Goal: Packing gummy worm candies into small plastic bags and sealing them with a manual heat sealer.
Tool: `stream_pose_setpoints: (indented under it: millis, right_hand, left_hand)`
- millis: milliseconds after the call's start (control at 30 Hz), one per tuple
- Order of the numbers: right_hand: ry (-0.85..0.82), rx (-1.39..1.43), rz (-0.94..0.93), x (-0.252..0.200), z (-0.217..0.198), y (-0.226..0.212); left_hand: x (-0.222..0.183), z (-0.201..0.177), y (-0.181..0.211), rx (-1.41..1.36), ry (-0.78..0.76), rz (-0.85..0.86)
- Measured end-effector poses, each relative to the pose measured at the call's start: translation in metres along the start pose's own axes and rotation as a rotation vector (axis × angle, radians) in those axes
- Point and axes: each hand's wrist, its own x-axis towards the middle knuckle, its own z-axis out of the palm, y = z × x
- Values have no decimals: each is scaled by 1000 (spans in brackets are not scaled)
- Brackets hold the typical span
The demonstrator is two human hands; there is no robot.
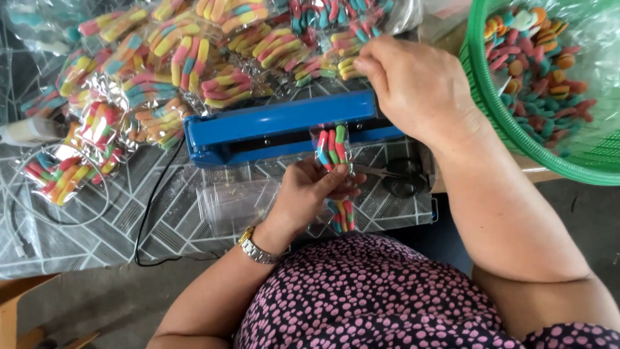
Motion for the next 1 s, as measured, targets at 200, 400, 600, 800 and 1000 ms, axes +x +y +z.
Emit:
stream_pose_setpoints:
  millis: [200, 400, 600, 800, 1000]
  right_hand:
    - [-54, -9, 26, -2, 11, 0]
    - [-111, -9, 73, 0, 13, 4]
    - [-179, 15, 101, 3, 9, 4]
    - [-178, 12, 99, 3, 8, 2]
    - [-134, -22, 60, 0, 14, 7]
  left_hand:
    - [-3, 0, 7, 74, 16, -15]
    - [-4, -1, 7, 99, 15, 7]
    - [-2, -5, 1, 40, -8, 32]
    - [0, -10, -5, -69, -39, 44]
    - [1, -9, -4, -71, -52, 55]
